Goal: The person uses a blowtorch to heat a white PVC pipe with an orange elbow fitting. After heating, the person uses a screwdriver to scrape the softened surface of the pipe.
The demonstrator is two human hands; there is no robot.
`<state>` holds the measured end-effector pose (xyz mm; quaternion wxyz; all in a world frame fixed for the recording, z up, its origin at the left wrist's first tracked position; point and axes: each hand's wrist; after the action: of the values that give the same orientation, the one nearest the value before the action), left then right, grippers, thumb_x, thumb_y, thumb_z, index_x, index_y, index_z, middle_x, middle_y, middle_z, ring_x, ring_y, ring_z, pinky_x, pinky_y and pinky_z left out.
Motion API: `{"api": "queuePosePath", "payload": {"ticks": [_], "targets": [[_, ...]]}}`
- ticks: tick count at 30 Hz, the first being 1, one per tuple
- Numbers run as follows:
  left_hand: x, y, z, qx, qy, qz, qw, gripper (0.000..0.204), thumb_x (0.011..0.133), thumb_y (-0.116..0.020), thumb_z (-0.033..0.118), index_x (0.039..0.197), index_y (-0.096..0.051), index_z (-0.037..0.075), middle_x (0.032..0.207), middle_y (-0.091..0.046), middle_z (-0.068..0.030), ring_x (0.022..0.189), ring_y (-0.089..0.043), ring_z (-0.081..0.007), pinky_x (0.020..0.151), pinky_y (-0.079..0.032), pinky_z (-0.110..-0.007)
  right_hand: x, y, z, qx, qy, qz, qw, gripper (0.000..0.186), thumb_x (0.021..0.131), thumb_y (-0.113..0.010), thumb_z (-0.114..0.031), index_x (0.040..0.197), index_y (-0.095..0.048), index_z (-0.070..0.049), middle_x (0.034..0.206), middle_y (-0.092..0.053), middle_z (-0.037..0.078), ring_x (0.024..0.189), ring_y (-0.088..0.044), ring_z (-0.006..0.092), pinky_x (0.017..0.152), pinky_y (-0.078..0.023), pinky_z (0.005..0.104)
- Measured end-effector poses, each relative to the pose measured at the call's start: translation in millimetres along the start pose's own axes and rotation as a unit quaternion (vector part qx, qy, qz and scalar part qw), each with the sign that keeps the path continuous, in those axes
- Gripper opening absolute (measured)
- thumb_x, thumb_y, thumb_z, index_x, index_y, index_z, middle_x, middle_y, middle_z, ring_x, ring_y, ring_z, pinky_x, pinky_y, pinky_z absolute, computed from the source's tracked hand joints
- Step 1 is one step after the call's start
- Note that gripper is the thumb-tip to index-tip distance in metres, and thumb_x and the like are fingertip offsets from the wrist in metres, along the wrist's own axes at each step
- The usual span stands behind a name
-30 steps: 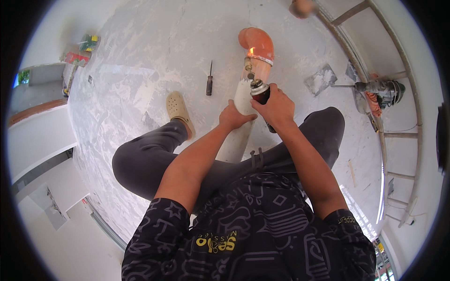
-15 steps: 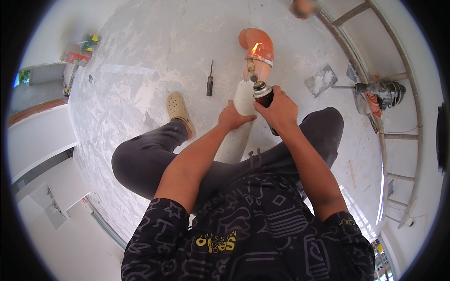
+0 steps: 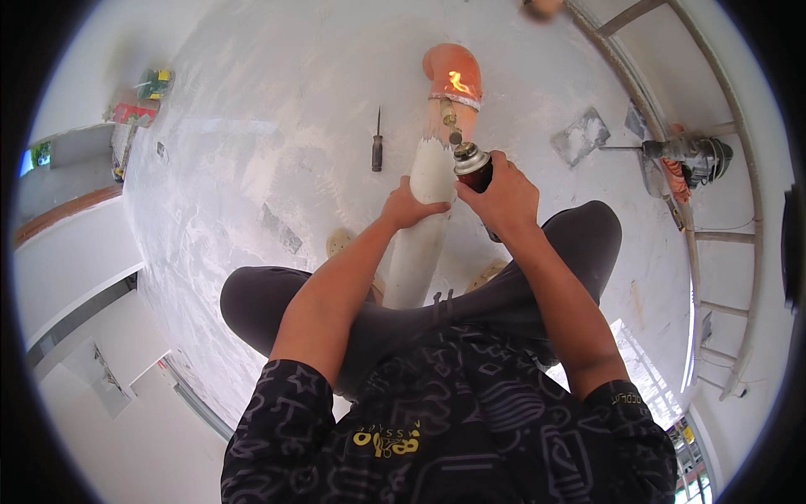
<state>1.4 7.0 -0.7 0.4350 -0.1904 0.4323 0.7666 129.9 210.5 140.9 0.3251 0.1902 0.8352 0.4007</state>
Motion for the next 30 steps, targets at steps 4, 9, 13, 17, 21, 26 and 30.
{"api": "queuePosePath", "payload": {"ticks": [4,9,13,17,21,26,30], "targets": [[10,19,-18,-0.054,0.004,-0.034,0.998,0.128,0.063,-0.096,0.069,0.148,-0.045,-0.012,0.136,-0.069,-0.0301,0.126,-0.071,-0.0393,0.107,-0.056,-0.044,-3,-10,-13,0.005,-0.014,0.002,1.0,0.07,0.084,-0.085,-0.054,0.127,-0.061,-0.004,0.111,-0.074,0.017,0.104,-0.076,0.0339,0.086,-0.062,0.0477],[18,23,-39,-0.072,-0.03,-0.057,0.995,0.123,0.065,-0.095,0.067,0.148,-0.048,-0.011,0.14,-0.067,-0.0282,0.13,-0.068,-0.038,0.11,-0.054,-0.044,-2,-21,-31,0.002,-0.014,0.001,1.0,0.072,0.084,-0.085,-0.053,0.13,-0.061,-0.004,0.113,-0.075,0.017,0.105,-0.076,0.0339,0.087,-0.061,0.0473],[26,28,-51,-0.106,-0.055,-0.058,0.991,0.116,0.069,-0.096,0.061,0.149,-0.05,-0.009,0.139,-0.068,-0.0247,0.127,-0.069,-0.0355,0.109,-0.054,-0.043,0,-27,-42,0.015,-0.03,0.004,0.999,0.073,0.084,-0.085,-0.054,0.132,-0.062,-0.003,0.113,-0.075,0.017,0.105,-0.076,0.0344,0.087,-0.061,0.0471],[30,41,-58,-0.241,-0.049,-0.132,0.96,0.103,0.075,-0.096,0.048,0.15,-0.052,-0.006,0.138,-0.07,-0.0207,0.124,-0.07,-0.0312,0.107,-0.055,-0.042,-1,-32,-49,0.017,-0.051,0.005,0.999,0.073,0.084,-0.086,-0.054,0.131,-0.063,-0.003,0.113,-0.075,0.017,0.105,-0.076,0.0334,0.087,-0.061,0.0466],[25,52,-61,-0.296,-0.064,-0.162,0.939,0.093,0.08,-0.094,0.041,0.15,-0.053,-0.003,0.138,-0.07,-0.0194,0.122,-0.07,-0.0289,0.105,-0.056,-0.042,-3,-37,-60,0.01,-0.044,0.028,0.999,0.072,0.083,-0.086,-0.055,0.129,-0.064,-0.004,0.111,-0.077,0.017,0.104,-0.078,0.0336,0.088,-0.061,0.0461],[12,31,-60,-0.173,-0.016,-0.033,0.984,0.094,0.084,-0.091,0.047,0.152,-0.049,-0.003,0.138,-0.069,-0.0226,0.124,-0.071,-0.0338,0.106,-0.055,-0.044,-9,-45,-74,0.015,-0.06,0.015,0.998,0.073,0.082,-0.086,-0.057,0.129,-0.067,-0.005,0.108,-0.08,0.016,0.102,-0.079,0.035,0.09,-0.061,0.0457],[-2,21,-62,-0.143,-0.086,0.095,0.981,0.103,0.084,-0.089,0.057,0.153,-0.044,-0.004,0.139,-0.068,-0.0259,0.127,-0.069,-0.0394,0.107,-0.055,-0.046,-12,-56,-82,0.015,-0.071,0.047,0.996,0.074,0.082,-0.086,-0.057,0.129,-0.066,-0.004,0.109,-0.08,0.017,0.102,-0.079,0.0354,0.09,-0.061,0.0455]]}}
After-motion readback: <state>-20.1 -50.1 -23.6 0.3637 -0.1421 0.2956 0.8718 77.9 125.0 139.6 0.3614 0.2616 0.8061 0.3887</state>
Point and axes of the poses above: each hand's wrist, its own x-axis towards the middle knuckle, its own y-axis out of the back of the hand, z = x × y
